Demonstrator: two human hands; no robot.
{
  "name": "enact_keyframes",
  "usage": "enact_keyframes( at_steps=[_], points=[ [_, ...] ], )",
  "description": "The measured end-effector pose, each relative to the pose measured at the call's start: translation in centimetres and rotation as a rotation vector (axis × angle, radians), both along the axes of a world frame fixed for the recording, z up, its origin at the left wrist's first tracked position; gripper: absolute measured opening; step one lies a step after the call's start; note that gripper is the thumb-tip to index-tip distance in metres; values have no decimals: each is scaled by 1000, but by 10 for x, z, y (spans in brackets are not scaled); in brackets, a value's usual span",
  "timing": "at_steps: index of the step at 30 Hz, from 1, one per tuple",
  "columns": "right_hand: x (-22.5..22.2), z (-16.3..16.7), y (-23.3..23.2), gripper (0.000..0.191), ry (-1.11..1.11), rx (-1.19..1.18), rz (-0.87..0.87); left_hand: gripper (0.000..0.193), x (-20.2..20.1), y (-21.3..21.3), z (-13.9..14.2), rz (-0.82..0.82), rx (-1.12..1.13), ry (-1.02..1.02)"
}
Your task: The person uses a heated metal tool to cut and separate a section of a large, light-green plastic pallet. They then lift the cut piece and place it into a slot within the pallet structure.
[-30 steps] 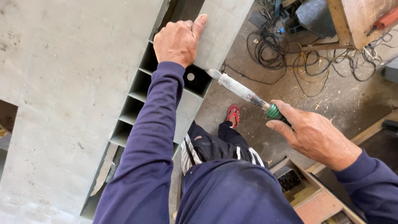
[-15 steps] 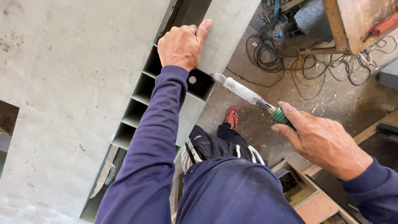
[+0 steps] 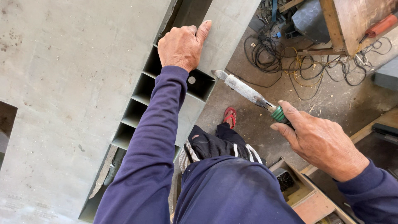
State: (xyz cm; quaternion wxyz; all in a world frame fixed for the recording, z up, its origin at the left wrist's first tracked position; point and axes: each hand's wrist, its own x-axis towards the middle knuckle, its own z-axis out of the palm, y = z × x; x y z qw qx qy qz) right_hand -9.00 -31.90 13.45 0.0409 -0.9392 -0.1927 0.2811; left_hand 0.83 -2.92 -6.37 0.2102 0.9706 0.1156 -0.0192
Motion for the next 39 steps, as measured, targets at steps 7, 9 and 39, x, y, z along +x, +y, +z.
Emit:
enact_keyframes(
  at_steps=[7,9,39],
  points=[
    [1,-3,-7,58,122,88,-97,77,-1,0,5,8,-4,-15],
    [-1,-3,-9,59,162,107,-128,77,-1,0,6,8,-5,-46],
    [5,-13,-12,55,67,163,-58,74,-3,2,15,16,-35,-63]
  ],
)
